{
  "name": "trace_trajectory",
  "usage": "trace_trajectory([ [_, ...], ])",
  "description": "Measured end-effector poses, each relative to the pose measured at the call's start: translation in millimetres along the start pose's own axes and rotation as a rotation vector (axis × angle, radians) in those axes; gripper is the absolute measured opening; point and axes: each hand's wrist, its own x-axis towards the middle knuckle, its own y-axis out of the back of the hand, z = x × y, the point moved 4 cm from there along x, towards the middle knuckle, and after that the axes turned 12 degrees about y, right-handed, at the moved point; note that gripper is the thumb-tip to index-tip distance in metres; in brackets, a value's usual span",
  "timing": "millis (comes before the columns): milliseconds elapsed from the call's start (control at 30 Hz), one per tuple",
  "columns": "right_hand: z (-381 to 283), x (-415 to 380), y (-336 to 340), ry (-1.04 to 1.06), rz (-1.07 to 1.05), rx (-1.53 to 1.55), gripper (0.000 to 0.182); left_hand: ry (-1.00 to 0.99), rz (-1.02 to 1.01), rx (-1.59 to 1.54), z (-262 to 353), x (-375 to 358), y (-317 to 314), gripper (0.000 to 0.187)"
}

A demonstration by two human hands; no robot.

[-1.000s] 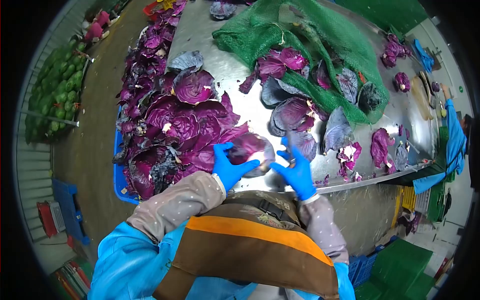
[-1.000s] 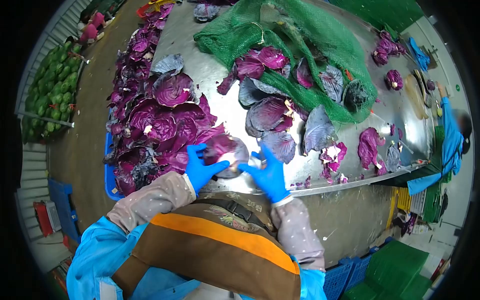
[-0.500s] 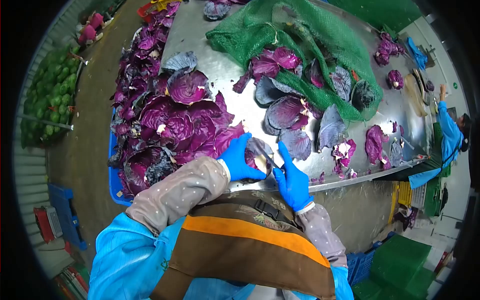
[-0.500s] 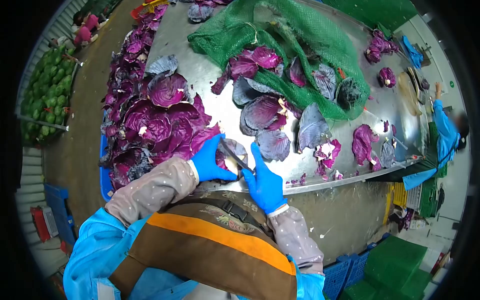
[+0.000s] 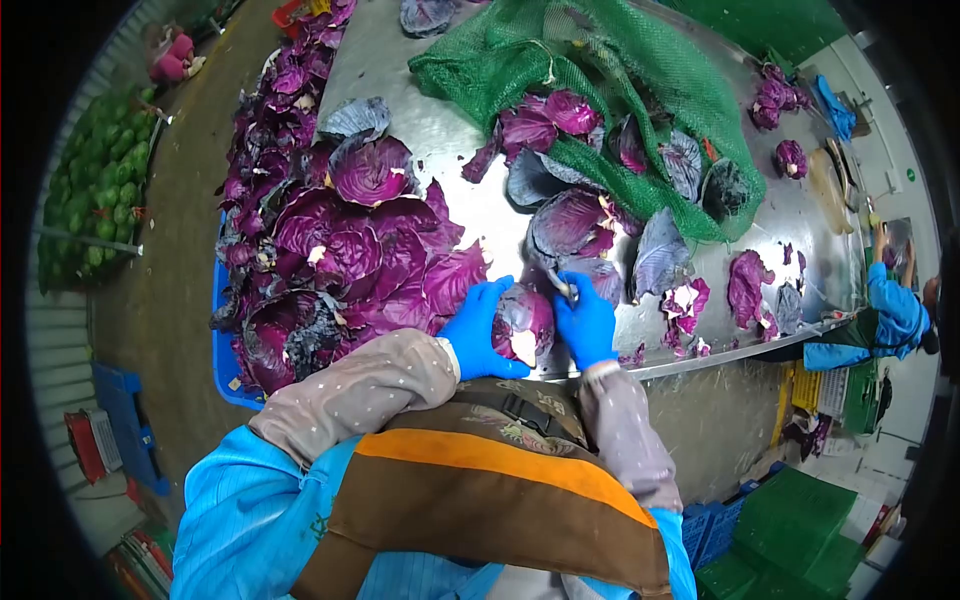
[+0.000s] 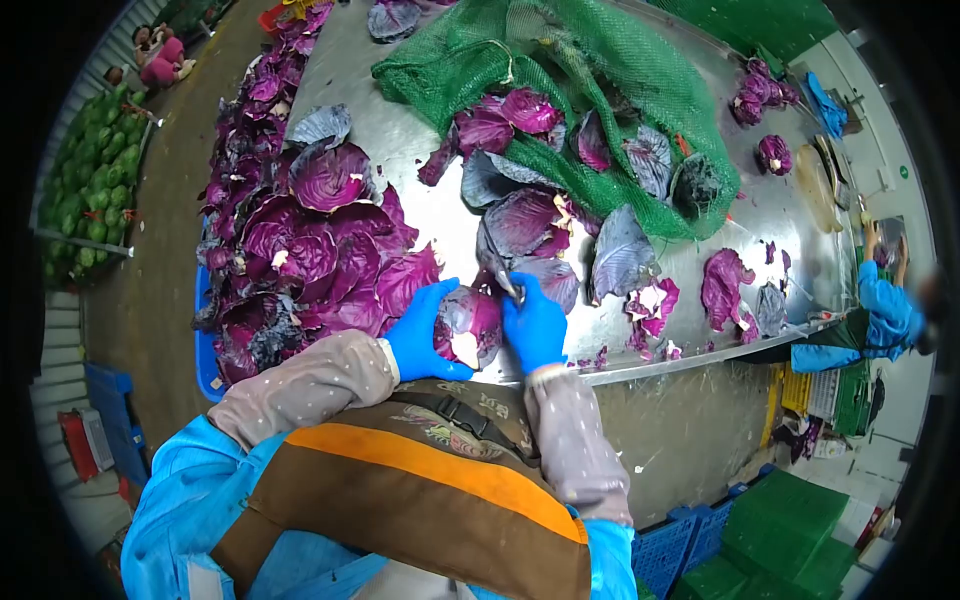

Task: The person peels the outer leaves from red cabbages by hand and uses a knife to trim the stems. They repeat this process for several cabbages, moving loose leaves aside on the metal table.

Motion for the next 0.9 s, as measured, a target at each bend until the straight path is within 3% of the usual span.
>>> trace_trajectory([
  [67,41,18,-19,0.249,0.363,0.018,0.032,-0.016,-0.019,-0.072,-7,-4,2,0.120],
  [133,61,35,-9,-0.201,0.529,0.873,0.040,0.000,-0.054,-0.204,-14,-10,9,0.120],
  [167,56,32,12,-0.224,0.466,0.706,0.052,0.027,-0.084,-0.394,-15,-16,12,0.105],
  [200,20,27,32,-0.167,0.377,0.942,0.065,0.091,-0.086,-0.451,-21,-15,13,0.099],
  [267,-17,4,37,-0.119,0.032,0.941,0.074,0.212,-0.092,-0.566,-31,-7,12,0.087],
  [300,-30,-9,33,-0.078,-0.126,0.927,0.079,0.257,-0.087,-0.508,-11,-10,20,0.072],
  [367,-48,-27,19,0.036,-0.232,0.854,0.083,0.289,-0.158,-0.599,-16,-3,21,0.072],
  [533,-74,-40,18,0.194,-0.177,0.649,0.080,0.342,-0.195,-0.366,-14,-15,34,0.070],
  [567,-78,-40,18,0.193,-0.185,0.680,0.079,0.260,-0.045,-0.322,-14,-22,28,0.072],
  [700,-87,-41,18,0.257,-0.189,0.615,0.077,0.465,-0.033,0.002,4,-25,38,0.075],
  [800,-85,-43,20,0.217,-0.178,0.660,0.077,0.219,0.018,0.062,-18,-19,37,0.075],
  [900,-76,-47,14,0.182,-0.150,0.729,0.077,0.166,0.073,-0.151,-37,-7,36,0.059],
])
